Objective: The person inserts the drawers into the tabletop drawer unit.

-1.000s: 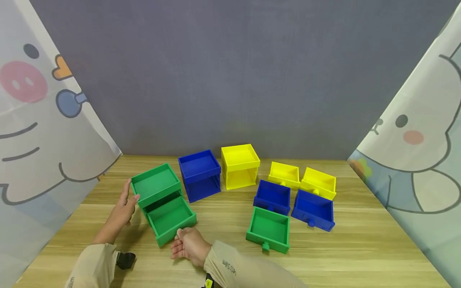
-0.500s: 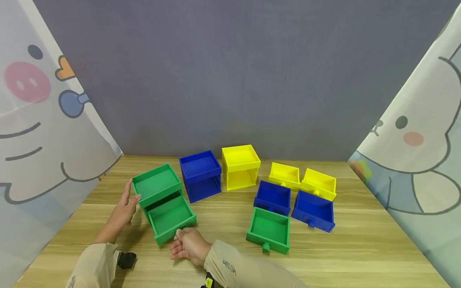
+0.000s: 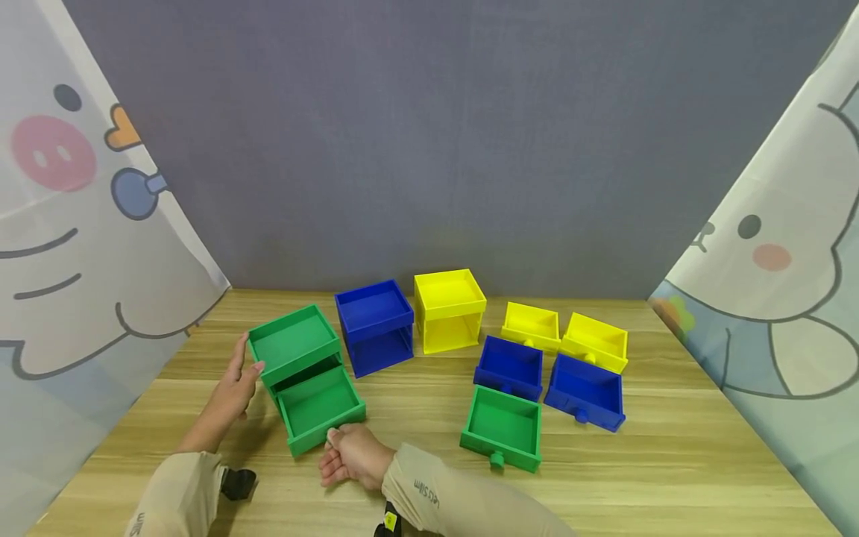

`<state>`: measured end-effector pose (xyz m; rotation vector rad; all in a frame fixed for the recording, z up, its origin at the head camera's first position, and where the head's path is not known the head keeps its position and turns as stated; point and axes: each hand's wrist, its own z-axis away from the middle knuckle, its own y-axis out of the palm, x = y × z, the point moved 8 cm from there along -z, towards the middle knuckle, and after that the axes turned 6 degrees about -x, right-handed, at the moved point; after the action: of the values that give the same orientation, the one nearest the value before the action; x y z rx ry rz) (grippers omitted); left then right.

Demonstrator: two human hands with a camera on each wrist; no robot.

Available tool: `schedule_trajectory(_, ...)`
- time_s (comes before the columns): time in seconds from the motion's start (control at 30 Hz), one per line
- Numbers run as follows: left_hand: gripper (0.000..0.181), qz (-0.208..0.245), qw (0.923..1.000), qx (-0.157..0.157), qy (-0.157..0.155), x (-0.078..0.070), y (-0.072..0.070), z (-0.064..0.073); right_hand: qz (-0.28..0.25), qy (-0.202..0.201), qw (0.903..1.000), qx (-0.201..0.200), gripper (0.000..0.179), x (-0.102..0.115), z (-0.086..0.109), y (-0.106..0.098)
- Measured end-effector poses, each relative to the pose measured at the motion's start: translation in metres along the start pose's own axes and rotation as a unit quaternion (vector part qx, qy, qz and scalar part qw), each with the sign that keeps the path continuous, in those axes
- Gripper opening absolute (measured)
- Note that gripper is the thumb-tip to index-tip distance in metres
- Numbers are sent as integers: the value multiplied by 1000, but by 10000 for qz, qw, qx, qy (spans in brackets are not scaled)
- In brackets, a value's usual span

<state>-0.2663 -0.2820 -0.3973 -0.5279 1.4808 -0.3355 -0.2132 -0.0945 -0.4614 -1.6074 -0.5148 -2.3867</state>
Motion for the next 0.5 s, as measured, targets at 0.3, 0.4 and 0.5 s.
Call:
schedule_trajectory(0.3, 69, -40, 10000, 11, 23, 3, 0, 1, 728, 231, 9967, 270, 29, 2, -1, -3)
schedule_trajectory(0.4, 69, -28, 10000, 26, 80, 1, 0, 1, 896, 289, 9949, 359, 30, 3, -2, -6)
schedule_trajectory(0.5, 69, -30, 9999, 48, 114, 0, 0, 1, 972, 317, 9940, 395, 31, 3, -4, -8)
